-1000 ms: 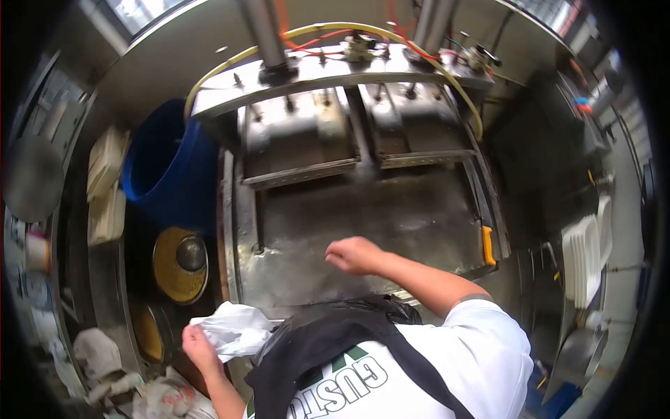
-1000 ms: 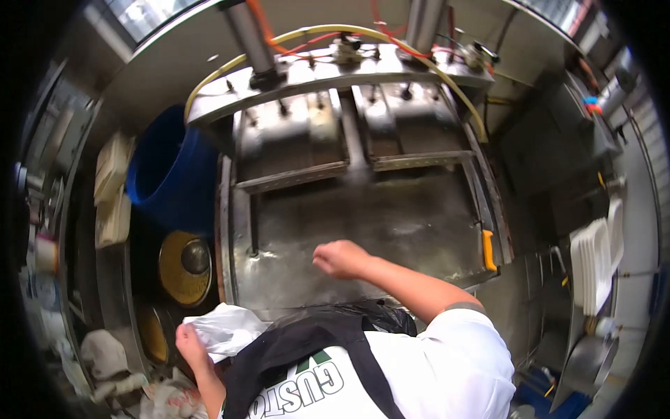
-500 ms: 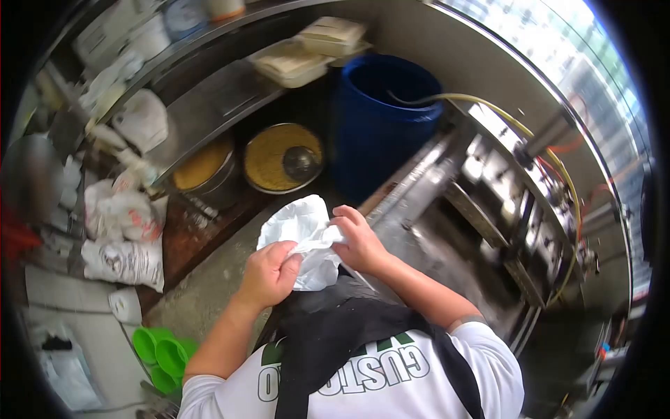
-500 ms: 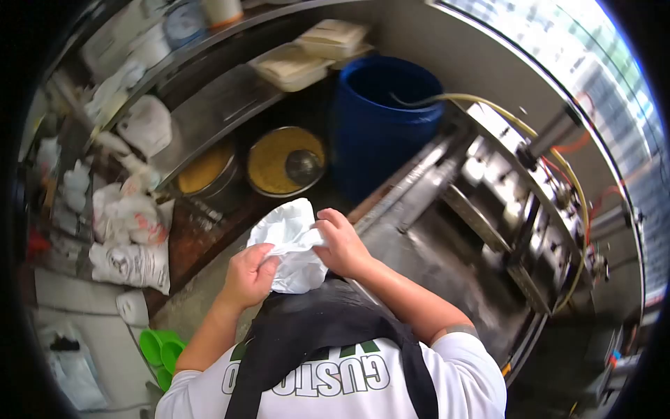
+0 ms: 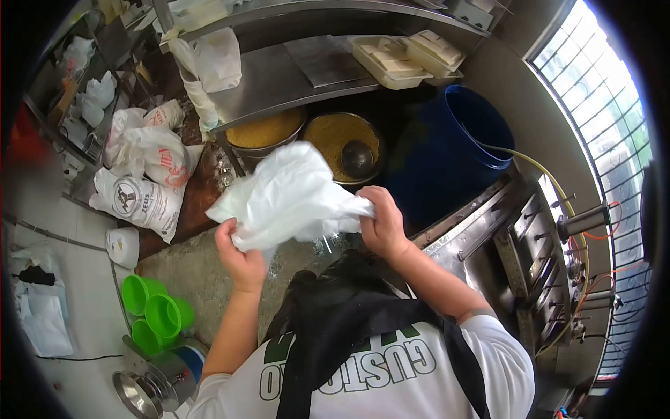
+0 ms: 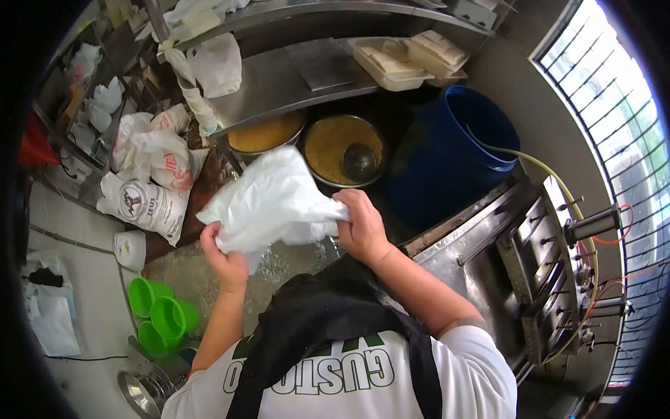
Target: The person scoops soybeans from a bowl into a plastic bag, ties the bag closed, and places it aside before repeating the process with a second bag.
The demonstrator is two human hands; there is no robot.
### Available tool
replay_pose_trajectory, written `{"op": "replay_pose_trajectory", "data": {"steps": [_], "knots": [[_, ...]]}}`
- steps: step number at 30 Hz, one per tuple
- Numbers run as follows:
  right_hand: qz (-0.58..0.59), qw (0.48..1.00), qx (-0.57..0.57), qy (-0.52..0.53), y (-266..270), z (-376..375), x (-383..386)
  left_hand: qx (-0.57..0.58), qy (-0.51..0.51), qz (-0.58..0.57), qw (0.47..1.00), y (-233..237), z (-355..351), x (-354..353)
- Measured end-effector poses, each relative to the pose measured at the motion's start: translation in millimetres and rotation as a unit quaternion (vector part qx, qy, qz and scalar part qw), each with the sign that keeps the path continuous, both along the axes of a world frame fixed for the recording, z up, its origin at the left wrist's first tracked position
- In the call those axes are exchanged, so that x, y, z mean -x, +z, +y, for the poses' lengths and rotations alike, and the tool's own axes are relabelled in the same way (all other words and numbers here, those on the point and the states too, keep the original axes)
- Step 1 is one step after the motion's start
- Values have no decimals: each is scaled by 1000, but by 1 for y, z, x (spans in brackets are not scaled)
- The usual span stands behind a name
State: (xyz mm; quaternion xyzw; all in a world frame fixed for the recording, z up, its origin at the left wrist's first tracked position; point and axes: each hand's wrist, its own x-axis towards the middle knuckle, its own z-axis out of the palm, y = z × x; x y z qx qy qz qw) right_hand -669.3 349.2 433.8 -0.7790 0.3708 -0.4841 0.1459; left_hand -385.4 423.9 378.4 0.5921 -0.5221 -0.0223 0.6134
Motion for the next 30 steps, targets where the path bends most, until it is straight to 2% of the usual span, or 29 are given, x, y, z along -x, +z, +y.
{"op": "replay_pose_trajectory", "data": {"steps": [1, 2, 3, 4, 5, 6, 8, 9, 10, 11, 12, 13, 14, 15, 16, 17, 18, 19, 20, 22, 24, 26, 27, 28, 29, 30], "knots": [[46, 997, 61, 20, -10, -4, 2, -4, 2, 1, 1000, -6, 1, -6], [147, 985, 75, 44, -14, -7, 5, -95, -35, -122, 987, -17, 2, -13], [325, 941, -70, 64, -46, -17, 14, -182, -71, -242, 950, -34, 3, -19], [485, 845, -210, 81, -87, -28, 26, -316, -88, -247, 912, -83, 9, -30], [539, 778, -293, 130, -111, -37, 40, -444, -103, -248, 855, -135, 19, -44], [584, 699, -371, 177, -128, -43, 51, -486, -129, -219, 836, -155, 27, -53], [360, 823, -430, 94, -150, -38, 56, -481, -86, -179, 854, -172, 41, -58], [330, 866, -370, 69, -157, -39, 55, -478, -56, -153, 863, -185, 43, -63], [328, 865, -374, 72, -155, -44, 48, -482, -55, -155, 860, -189, 38, -66], [210, 866, -448, 76, -155, -49, 38, -506, -15, -73, 859, -191, 31, -72], [86, 851, -513, 77, -148, -54, 25, -523, 26, 6, 852, -195, 21, -79], [-3, 798, -594, 107, -121, -63, 12, -525, 26, -1, 850, -210, 7, -93], [-140, 664, -714, 171, -82, -73, 2, -517, 66, 15, 854, -234, -9, -112], [-95, 668, -696, 245, -97, -90, -3, -507, 105, 31, 855, -246, -22, -122], [-47, 668, -672, 317, -104, -110, -8, -509, 104, 24, 854, -227, -43, -121], [-5, 655, -654, 379, -108, -131, -9, -488, 114, 96, 860, -206, -68, -122], [112, 725, -563, 380, -94, -157, -10, -463, 125, 168, 861, -190, -91, -121], [169, 761, -527, 340, -100, -185, -10, -364, 83, 367, 852, -201, -115, -136], [224, 790, -487, 297, -111, -212, -9, -365, 85, 362, 854, -210, -128, -148], [267, 852, -410, 187, -147, -265, 0, -265, -24, 529, 806, -140, -167, -137], [259, 860, -406, 172, -157, -302, 3, -258, -19, 499, 827, -111, -206, -124], [211, 913, -332, 105, -171, -322, -3, -159, -116, 608, 769, -73, -244, -102], [122, 950, -281, 64, -176, -331, -9, -165, -134, 641, 738, -66, -264, -93], [76, 955, -285, 37, -179, -348, -13, -163, -131, 642, 738, -70, -275, -86], [-166, 881, -440, 39, -183, -364, -18, -228, -131, 549, 793, -79, -280, -81], [-392, 730, -559, 35, -182, -380, -21, -291, -128, 448, 836, -85, -285, -77]]}}
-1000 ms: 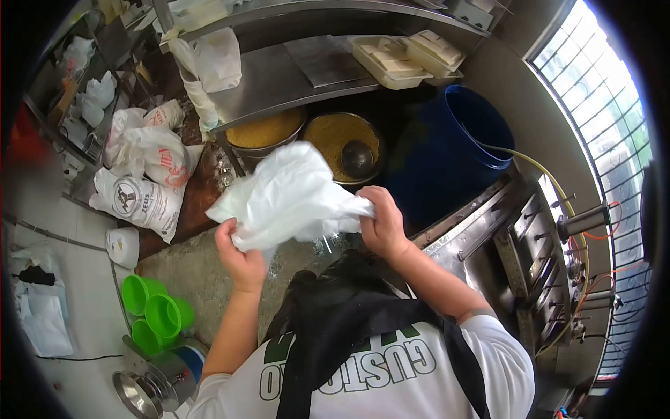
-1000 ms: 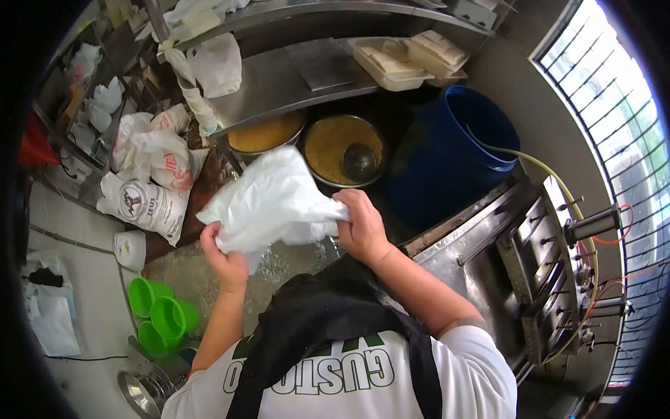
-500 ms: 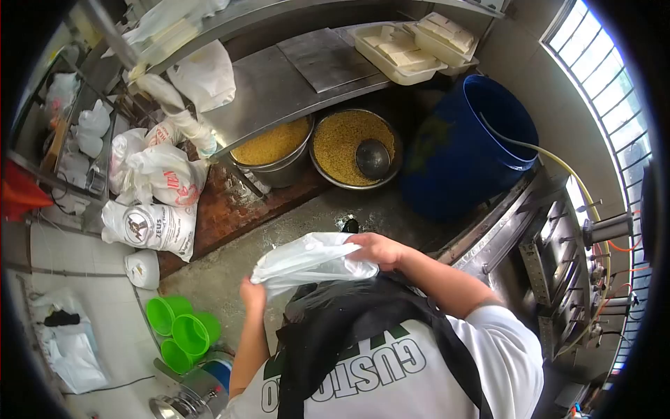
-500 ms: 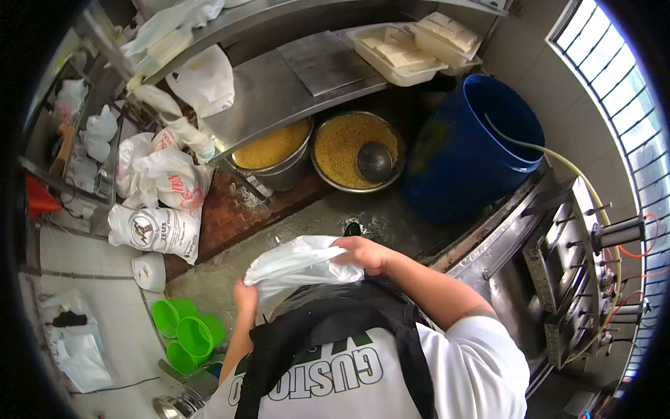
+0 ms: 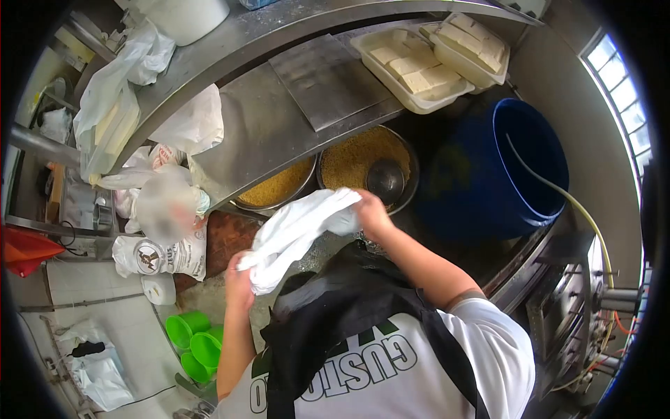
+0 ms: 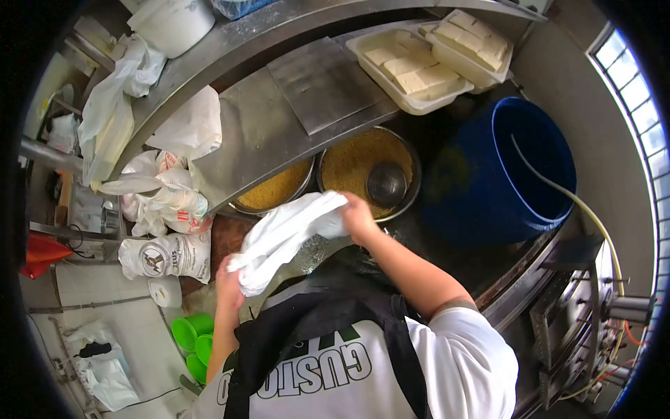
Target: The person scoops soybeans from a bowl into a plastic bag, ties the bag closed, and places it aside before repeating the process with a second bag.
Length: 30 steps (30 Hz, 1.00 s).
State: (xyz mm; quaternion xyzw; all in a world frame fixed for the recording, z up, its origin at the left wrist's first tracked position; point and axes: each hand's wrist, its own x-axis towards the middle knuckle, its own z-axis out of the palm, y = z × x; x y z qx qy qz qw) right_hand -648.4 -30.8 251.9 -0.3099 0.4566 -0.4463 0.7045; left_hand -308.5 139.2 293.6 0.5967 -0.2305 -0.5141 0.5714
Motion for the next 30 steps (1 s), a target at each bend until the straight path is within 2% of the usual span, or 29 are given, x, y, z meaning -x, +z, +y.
{"op": "replay_pose_trajectory", "data": {"steps": [1, 2, 4, 5, 6, 7, 8, 10, 11, 12, 13, 14, 15, 16, 17, 18, 19, 20, 22, 23, 24, 25, 26, 28, 30], "knots": [[-159, 984, -74, -22, 40, -13, 9, -80, -100, -330, 935, 5, -8, 6], [-222, 970, -85, 46, 54, -23, 20, -129, -120, -464, 868, -16, -8, -6], [-192, 953, -82, 221, 76, -31, 30, -213, -33, -314, 925, -30, -19, -14], [-56, 947, -15, 315, 78, -31, 32, -215, -31, -312, 925, -46, -29, -28], [74, 896, 103, 426, 84, -34, 35, -155, 38, -58, 986, -68, -39, -49], [141, 863, 183, 450, 80, -37, 38, -83, 103, 200, 971, -70, -50, -56], [205, 819, 261, 469, 71, -41, 40, -85, 103, 202, 970, -73, -59, -62], [413, 796, 187, 402, 39, -58, 41, -28, -4, 320, 947, -42, -90, -56], [431, 853, 141, 258, 15, -62, 44, -19, -51, 297, 953, -29, -99, -50], [444, 882, 97, 128, -9, -69, 46, -20, -55, 300, 952, -9, -103, -44], [414, 908, 31, 46, -12, -80, 48, -45, -176, 272, 945, 16, -106, -39], [420, 906, 26, 41, 8, -89, 48, -68, -294, 240, 923, 27, -111, -35], [481, 872, 86, -4, -2, -101, 44, -87, -333, 105, 933, 24, -120, -33], [538, 829, 146, -48, -13, -117, 38, -87, -336, 108, 931, 28, -135, -36], [525, 826, 198, -59, 14, -134, 24, -101, -272, -90, 953, 36, -155, -39], [509, 821, 248, -71, 60, -149, 3, -110, -196, -285, 932, 44, -175, -42], [474, 825, 290, -102, 104, -160, -19, -46, -96, -398, 911, 50, -195, -56], [438, 826, 330, -132, 141, -170, -41, 19, 6, -499, 866, 57, -214, -70], [379, 729, 513, -248, 180, -191, -79, 146, 185, -481, 844, 125, -235, -64], [346, 717, 543, -267, 179, -205, -99, 149, 181, -480, 846, 126, -240, -70], [312, 703, 571, -287, 178, -218, -116, 226, 201, -470, 829, 128, -247, -77], [371, 742, 516, -216, 176, -226, -128, 304, 219, -457, 807, 129, -256, -85], [423, 772, 453, -142, 171, -233, -139, 309, 213, -455, 808, 120, -267, -93], [514, 778, 361, 22, 110, -286, -156, 64, 143, -442, 883, 65, -296, -108], [611, 736, 268, 118, 75, -304, -159, -9, 104, -292, 951, -30, -332, -132]]}}
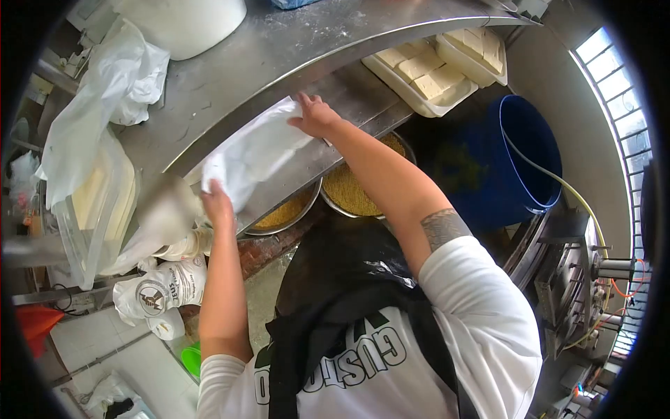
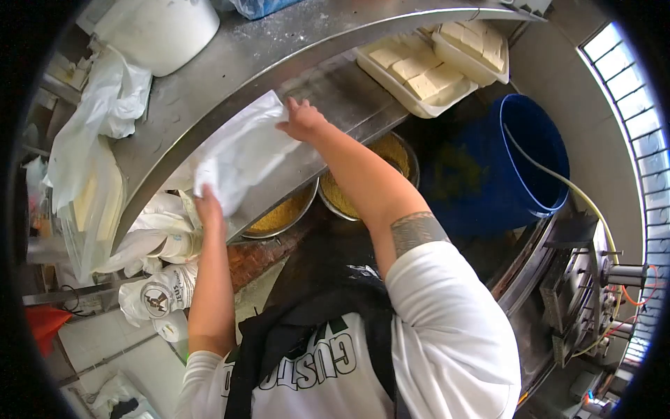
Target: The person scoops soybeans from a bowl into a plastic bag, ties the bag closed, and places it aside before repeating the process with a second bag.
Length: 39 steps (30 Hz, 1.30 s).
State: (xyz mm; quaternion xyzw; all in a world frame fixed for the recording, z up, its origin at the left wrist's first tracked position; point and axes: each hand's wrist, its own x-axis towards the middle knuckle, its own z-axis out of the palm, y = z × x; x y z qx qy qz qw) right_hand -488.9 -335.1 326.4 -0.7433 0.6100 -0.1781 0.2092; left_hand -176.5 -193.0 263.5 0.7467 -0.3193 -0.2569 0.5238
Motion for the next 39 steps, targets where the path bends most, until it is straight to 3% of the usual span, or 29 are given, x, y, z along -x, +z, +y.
{"op": "replay_pose_trajectory", "data": {"steps": [1, 3, 4, 5, 6, 7, 8, 10, 11, 13, 14, 18, 20, 22, 24, 25, 27, 28, 29, 30, 31, 33, 37, 38, 39], "knots": [[0, 1000, -4, -3, 5, 4, -1, -4, -3, 0, 1000, 0, 1, 5], [-4, 993, 106, -61, 11, 21, 6, -68, -93, 158, 981, -3, 15, 27], [-2, 993, 99, -62, 6, 32, 14, -74, -93, 160, 980, -1, 24, 31], [-82, 986, 139, -42, 1, 47, 26, -58, -59, -120, 989, 4, 34, 34], [-162, 970, 178, -22, -3, 64, 40, -36, -23, -390, 920, 13, 43, 40], [-154, 980, 123, -15, -16, 89, 55, 32, -23, -471, 881, 42, 54, 60], [-147, 987, 69, -9, -37, 116, 72, 31, -29, -472, 880, 43, 58, 69], [-112, 993, 20, 43, -105, 163, 111, 130, -277, -451, 838, 43, 55, 87], [-66, 989, -130, 28, -137, 186, 131, 120, -351, -408, 834, 33, 47, 102], [-23, 960, -273, 56, -173, 232, 171, 80, -429, -438, 786, 16, 24, 131], [-32, 959, -279, 38, -192, 243, 186, 72, -455, -461, 758, 7, 11, 146], [-2, 935, -355, -9, -268, 278, 233, -28, -507, -525, 683, -24, -29, 186], [-72, 904, -378, -187, -325, 280, 252, -59, -459, -602, 651, -27, -34, 210], [-49, 915, -348, -198, -410, 281, 262, -50, -439, -622, 646, -42, -35, 204], [-73, 914, -254, -307, -478, 274, 261, -48, -452, -627, 632, -46, -35, 197], [-80, 910, -265, -308, -507, 263, 263, -41, -458, -628, 628, -47, -36, 194], [-150, 848, -402, -312, -563, 240, 258, -44, -469, -632, 615, -46, -34, 187], [-160, 842, -410, -310, -577, 225, 249, -47, -479, -629, 611, -44, -34, 185], [-303, 720, -436, -447, -583, 206, 245, -48, -489, -625, 607, -44, -34, 184], [-428, 558, -437, -561, -592, 195, 239, -51, -494, -629, 598, -45, -35, 181], [-434, 550, -439, -562, -608, 196, 235, -41, -504, -628, 591, -46, -35, 179], [-298, 816, -273, -414, -632, 198, 229, -40, -520, -626, 580, -43, -35, 176], [-335, 777, -245, -475, -653, 173, 217, -47, -520, -630, 574, -41, -34, 179], [-573, 491, -237, -612, -646, 161, 219, -49, -522, -630, 573, -42, -34, 177], [-720, 128, -191, -655, -631, 153, 225, -55, -521, -632, 572, -42, -33, 176]]}}
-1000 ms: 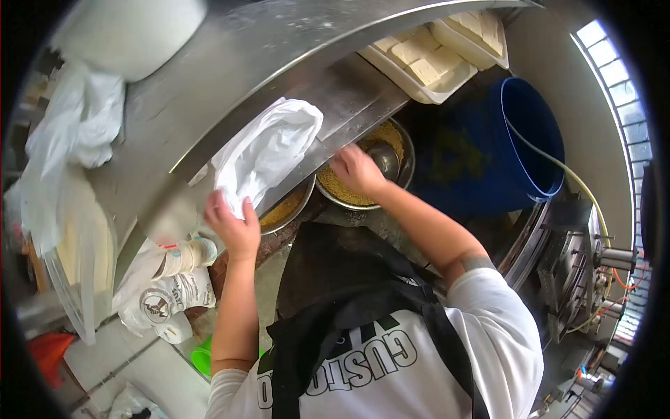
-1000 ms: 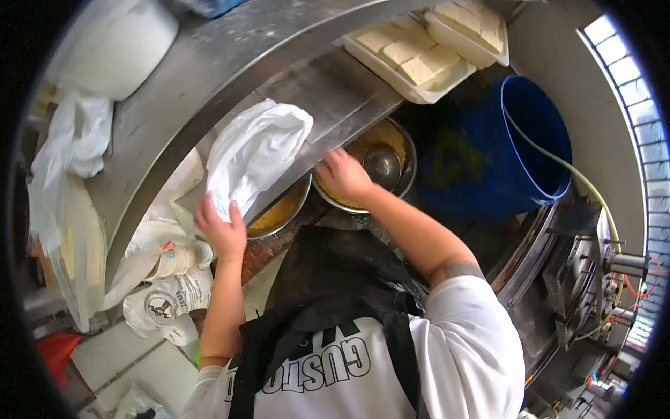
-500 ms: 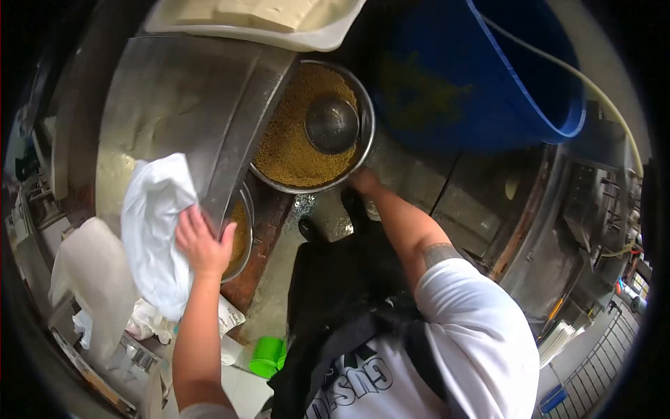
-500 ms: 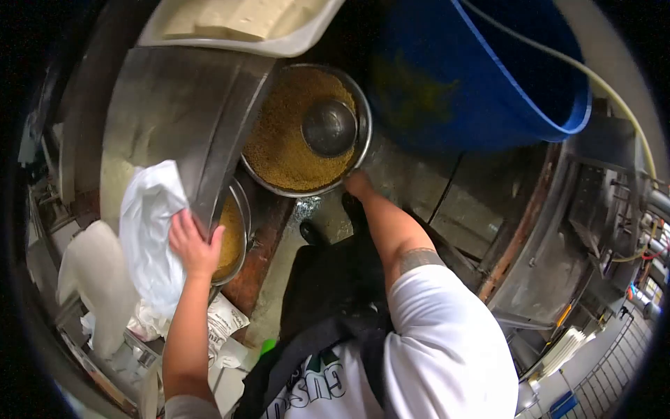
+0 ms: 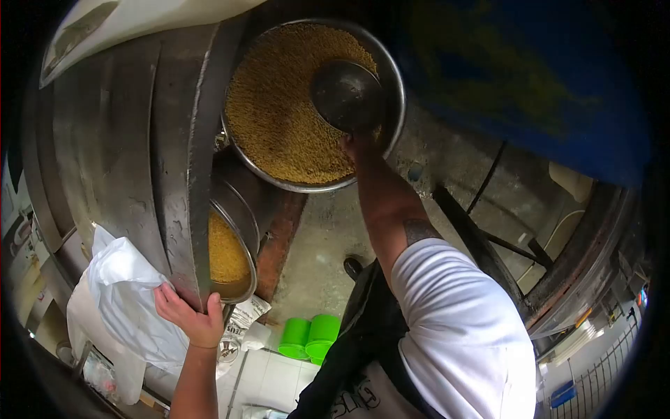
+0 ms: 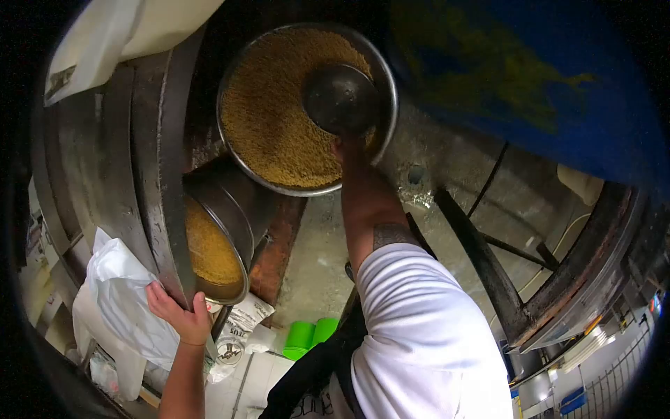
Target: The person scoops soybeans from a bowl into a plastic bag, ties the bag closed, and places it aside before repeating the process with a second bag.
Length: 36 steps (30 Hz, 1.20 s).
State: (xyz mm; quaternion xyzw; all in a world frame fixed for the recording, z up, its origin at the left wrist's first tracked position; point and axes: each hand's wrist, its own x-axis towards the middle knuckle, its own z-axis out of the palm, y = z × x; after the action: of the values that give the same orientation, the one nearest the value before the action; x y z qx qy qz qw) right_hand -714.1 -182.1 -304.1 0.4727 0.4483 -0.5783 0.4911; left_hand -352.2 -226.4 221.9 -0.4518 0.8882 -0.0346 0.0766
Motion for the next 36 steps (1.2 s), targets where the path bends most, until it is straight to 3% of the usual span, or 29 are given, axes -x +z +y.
{"op": "replay_pose_trajectory", "data": {"steps": [1, 3, 4, 6, 7, 8, 9, 11, 12, 14, 15, 18, 20, 22, 24, 28, 30, 31, 33, 34, 36], "knots": [[-2, 1000, -4, 0, 21, 2, 7, -3, 5, -3, 1000, 0, 0, -1], [193, 938, 52, 283, 58, 13, 17, -5, 3, -5, 1000, 1, 1, 0], [195, 937, 50, 285, 50, 15, 20, -2, 0, -4, 1000, 1, 1, 1], [244, 959, -45, 137, 37, 9, 27, -1, -2, -5, 1000, 1, 0, 2], [246, 958, -43, 138, 54, 9, 36, -1, -5, -11, 1000, 2, 0, 2], [411, 851, -99, 312, 71, 12, 50, 1, -3, -8, 1000, 2, 0, 2], [548, 681, -148, 463, 94, 11, 63, -2, -4, -9, 1000, 1, 0, 2], [629, 610, -123, 465, 142, -7, 87, -2, -4, -9, 1000, 1, 1, 2], [631, 610, -121, 464, 153, -20, 96, -8, 3, -9, 1000, 1, 2, 4], [659, 416, -207, 592, 159, -58, 111, -3, 10, -10, 1000, 1, 1, 4], [663, 418, -202, 588, 162, -74, 110, -2, 2, -8, 1000, 0, 1, 4], [626, 347, -156, 681, 163, -101, 102, -2, 1, -10, 1000, 2, 0, 7], [615, 353, -140, 691, 133, -109, 98, -7, 6, -10, 1000, 2, 3, 7], [607, 362, -126, 697, 141, -112, 98, -10, -2, -8, 1000, 1, 2, 5], [492, 498, -20, 713, 154, -107, 111, -10, -4, -6, 1000, 1, 2, 5], [412, 517, 12, 750, 55, -73, 104, -14, -5, -3, 1000, 2, 2, 7], [404, 603, 65, 685, 27, -51, 89, -18, -7, 3, 1000, 1, 2, 4], [404, 604, 70, 683, 38, -47, 82, -23, -9, 11, 1000, 1, 2, 3], [255, 757, 14, 602, 60, -34, 71, -23, -8, 0, 1000, 4, 2, 3], [255, 757, 16, 601, 48, -25, 76, -26, -8, -4, 1000, 3, 1, 4], [125, 857, 104, 489, -13, 7, 69, -20, -14, -9, 1000, 4, 0, 4]]}}
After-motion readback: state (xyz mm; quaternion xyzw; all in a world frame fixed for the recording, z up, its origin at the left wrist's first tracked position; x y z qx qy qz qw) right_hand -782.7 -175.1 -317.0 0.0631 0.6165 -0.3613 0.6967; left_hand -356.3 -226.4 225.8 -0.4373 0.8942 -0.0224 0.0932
